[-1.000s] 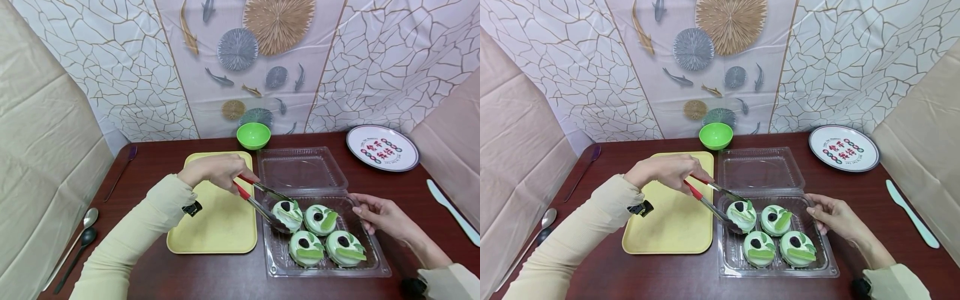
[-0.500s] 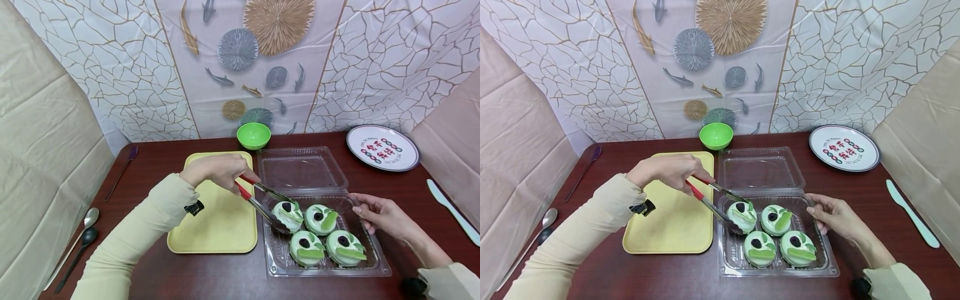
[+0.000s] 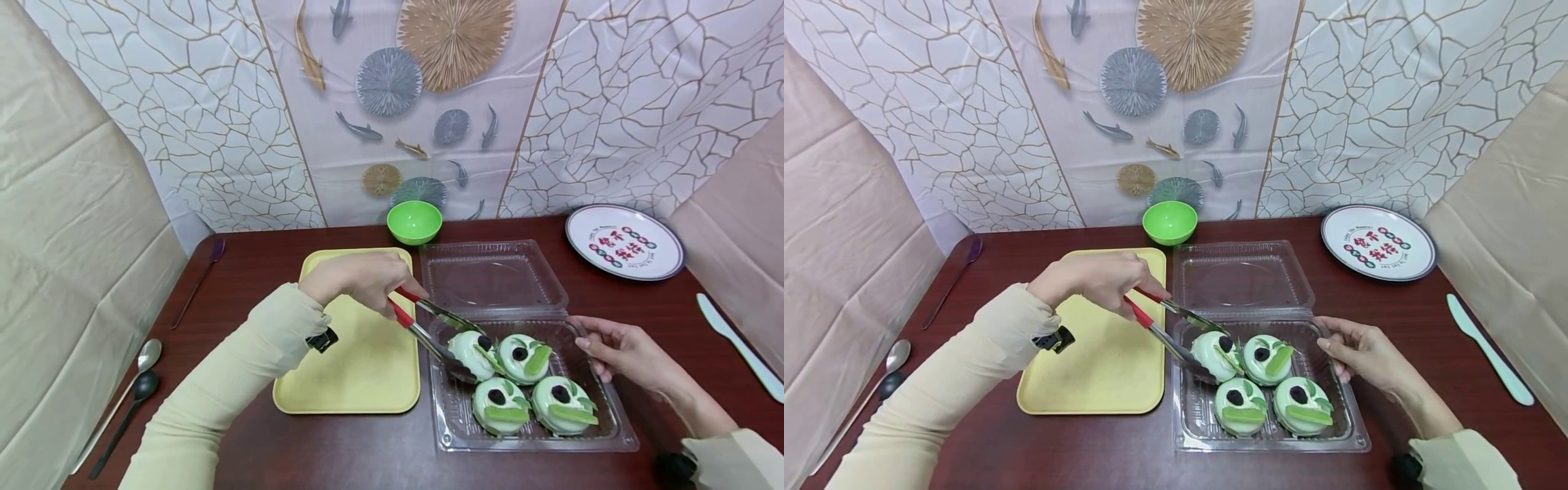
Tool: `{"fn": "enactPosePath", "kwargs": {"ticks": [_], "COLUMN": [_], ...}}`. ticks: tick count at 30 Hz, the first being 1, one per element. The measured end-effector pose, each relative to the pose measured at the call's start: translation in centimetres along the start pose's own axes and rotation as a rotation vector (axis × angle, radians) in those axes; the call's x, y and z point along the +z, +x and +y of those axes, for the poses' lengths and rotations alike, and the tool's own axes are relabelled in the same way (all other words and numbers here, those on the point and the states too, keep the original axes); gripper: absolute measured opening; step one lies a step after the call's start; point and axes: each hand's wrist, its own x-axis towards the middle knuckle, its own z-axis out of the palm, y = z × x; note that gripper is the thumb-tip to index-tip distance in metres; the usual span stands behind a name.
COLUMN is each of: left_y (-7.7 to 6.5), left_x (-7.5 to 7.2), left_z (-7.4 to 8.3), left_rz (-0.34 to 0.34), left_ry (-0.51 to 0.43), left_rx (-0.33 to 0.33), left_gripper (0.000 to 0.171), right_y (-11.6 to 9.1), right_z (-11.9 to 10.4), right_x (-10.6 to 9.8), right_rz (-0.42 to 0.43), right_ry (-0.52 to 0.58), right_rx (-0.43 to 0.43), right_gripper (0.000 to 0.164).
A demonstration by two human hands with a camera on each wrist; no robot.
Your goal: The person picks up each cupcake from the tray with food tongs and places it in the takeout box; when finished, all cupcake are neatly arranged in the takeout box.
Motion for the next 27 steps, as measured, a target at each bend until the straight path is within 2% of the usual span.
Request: {"fn": "enactPosePath", "kwargs": {"ticks": [6, 19, 27], "left_y": [0.3, 0.64, 0.59], "left_x": [0.14, 0.25, 0.2], "left_z": [0.33, 0.79, 1.02], "left_rz": [0.006, 0.034, 0.017], "left_ry": [-0.008, 0.025, 0.041], "left_rx": [-0.003, 0.04, 0.034], "left_gripper": [0.054, 0.051, 0.05], "right_y": [0.01, 0.02, 0.05], "right_z": [0.07, -0.01, 0.01], "right_x": [0.0, 0.11, 0.07], "right_rz": [-0.009, -0.013, -0.008], "right_ry": [0.032, 0.024, 0.006], "right_rx": [-0.043, -0.057, -0.017], "right_gripper": [0.046, 0.047, 0.042]}}
